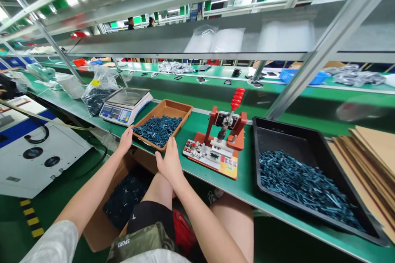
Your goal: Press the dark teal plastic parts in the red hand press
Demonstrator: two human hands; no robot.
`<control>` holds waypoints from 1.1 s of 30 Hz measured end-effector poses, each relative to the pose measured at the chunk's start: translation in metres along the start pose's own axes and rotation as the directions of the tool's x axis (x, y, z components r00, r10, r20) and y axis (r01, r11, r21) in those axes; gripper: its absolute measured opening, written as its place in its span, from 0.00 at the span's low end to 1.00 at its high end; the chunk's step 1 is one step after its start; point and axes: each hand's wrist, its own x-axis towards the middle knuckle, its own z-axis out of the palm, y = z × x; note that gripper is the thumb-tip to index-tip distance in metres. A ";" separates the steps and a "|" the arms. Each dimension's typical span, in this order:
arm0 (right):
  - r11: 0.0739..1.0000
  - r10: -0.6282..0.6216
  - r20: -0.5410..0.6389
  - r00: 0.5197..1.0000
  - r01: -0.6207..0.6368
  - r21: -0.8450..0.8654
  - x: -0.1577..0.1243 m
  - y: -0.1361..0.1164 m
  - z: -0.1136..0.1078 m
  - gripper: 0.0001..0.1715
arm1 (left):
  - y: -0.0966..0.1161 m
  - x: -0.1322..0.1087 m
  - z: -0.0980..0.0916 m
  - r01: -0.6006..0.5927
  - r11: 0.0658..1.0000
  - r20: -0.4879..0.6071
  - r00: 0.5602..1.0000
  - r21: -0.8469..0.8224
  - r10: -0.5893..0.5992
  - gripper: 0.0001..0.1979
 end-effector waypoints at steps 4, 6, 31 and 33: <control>0.994 0.105 0.057 0.993 -0.104 -0.033 0.028 0.005 0.018 0.45 | 0.004 -0.005 0.010 0.045 0.998 -0.092 0.995 -0.036 -0.048 0.19; 0.995 0.082 0.052 0.995 -0.079 -0.054 0.033 0.011 0.019 0.42 | 0.004 -0.003 0.015 0.071 0.996 -0.124 0.989 -0.058 -0.078 0.18; 0.999 -0.037 0.844 0.534 0.038 0.020 -0.199 0.074 0.028 0.29 | -0.039 -0.366 -0.067 0.590 0.807 0.491 0.695 0.027 -0.525 0.10; 0.998 -0.045 0.842 0.537 0.051 0.020 -0.198 0.072 0.038 0.29 | -0.042 -0.361 -0.057 0.597 0.802 0.490 0.696 0.012 -0.525 0.11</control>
